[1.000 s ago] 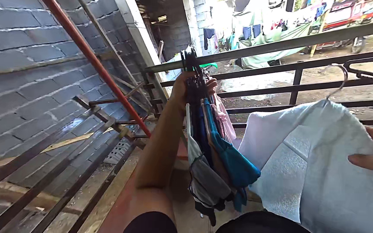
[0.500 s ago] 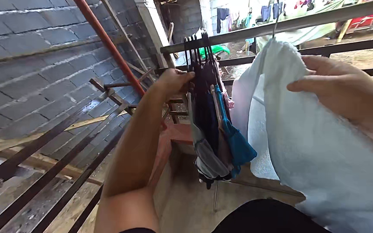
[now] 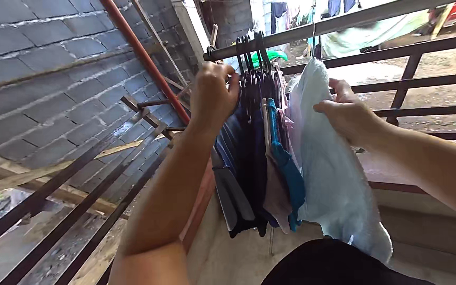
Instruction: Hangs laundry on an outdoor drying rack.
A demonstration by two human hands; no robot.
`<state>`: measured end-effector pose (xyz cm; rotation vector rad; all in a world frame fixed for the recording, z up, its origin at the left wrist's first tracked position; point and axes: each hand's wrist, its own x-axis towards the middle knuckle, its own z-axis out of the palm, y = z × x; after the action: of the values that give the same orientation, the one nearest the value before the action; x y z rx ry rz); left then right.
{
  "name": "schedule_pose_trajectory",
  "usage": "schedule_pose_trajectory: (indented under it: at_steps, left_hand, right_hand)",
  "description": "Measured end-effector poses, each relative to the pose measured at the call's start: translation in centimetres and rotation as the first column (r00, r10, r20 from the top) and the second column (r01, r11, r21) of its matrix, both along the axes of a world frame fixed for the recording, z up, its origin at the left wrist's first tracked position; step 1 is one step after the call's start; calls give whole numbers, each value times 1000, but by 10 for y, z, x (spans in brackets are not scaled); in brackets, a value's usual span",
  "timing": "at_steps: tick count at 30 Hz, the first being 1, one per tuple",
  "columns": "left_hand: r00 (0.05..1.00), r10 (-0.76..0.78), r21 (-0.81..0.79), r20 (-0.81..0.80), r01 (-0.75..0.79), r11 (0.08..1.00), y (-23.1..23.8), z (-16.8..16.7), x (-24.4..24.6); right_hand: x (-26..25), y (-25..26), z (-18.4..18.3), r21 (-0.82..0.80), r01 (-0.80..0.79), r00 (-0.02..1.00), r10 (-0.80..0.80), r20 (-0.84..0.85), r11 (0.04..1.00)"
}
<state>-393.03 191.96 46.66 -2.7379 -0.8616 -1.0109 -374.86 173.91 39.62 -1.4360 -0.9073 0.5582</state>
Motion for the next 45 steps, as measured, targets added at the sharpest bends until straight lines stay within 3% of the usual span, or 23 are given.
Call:
schedule_pose_trajectory:
  at_steps: [2,4,6,7,9,11,15,20,24,28,32,37,39,41,43,45]
  left_hand:
    - [988,10,-204,-154,-42,978,-10,2,8]
    - [966,40,-335,-256,-128,934,-11,2,16]
    - [962,88,-328,-258,-173,929,-10,1,18]
    - [961,115,-309,-253,-193,931,-7,1,16]
    - [952,157,-271,-261,-228,935,-2,0,12]
    - [952,158,-189,-263,-212,959,-1,-1,9]
    - [981,24,-35,-194,-31,999,-15,3,18]
    - [950,55,-262,-309,-140,955,-29,10,39]
    - [966,-9,-449,-257,-112,886,-24,10,38]
    - [977,-16,-540,-213,-104,835,-20,8,33]
    - [985,-12,-568,-174,-90,818,-17,6,36]
    - [981,-4,-590,-192,-112,800,-20,10,33]
    - [975,19,-567,-223,-145,811,-13,11,29]
    - [959,87,-419,-269,-198,886,-10,10,26]
    - [957,152,-223,-247,-208,952,-18,7,25]
    - [975,113,-124,-190,-138,983,-27,6,28]
  right_hand:
    - [-1,6,-4,18,29,999,-28,-24,999]
    - [-1,8,-6,37,117,991,-119,57,993]
    - [0,0,-6,122,183,925,-213,316,975]
    - [-1,-4,-5,211,198,842,-276,463,957]
    - [-5,-6,2,385,87,663,-342,666,919]
    - [-15,-1,17,343,-49,639,-234,733,938]
    - [-33,42,46,34,-42,853,18,522,999]
    - [-31,88,52,-115,16,921,30,389,993]
    - [-30,93,54,-207,0,946,67,317,978]
    - [-32,90,43,-117,-80,987,96,133,990]
    - [-33,87,39,-73,47,980,-31,199,996]
    - [-27,84,36,-107,75,975,-50,216,991]
    - [-28,78,36,-61,142,950,-119,287,988]
    - [-30,71,37,28,164,884,-160,439,986]
    - [-30,73,39,51,91,851,-104,515,995]
    - [-30,78,46,-20,53,876,-37,480,998]
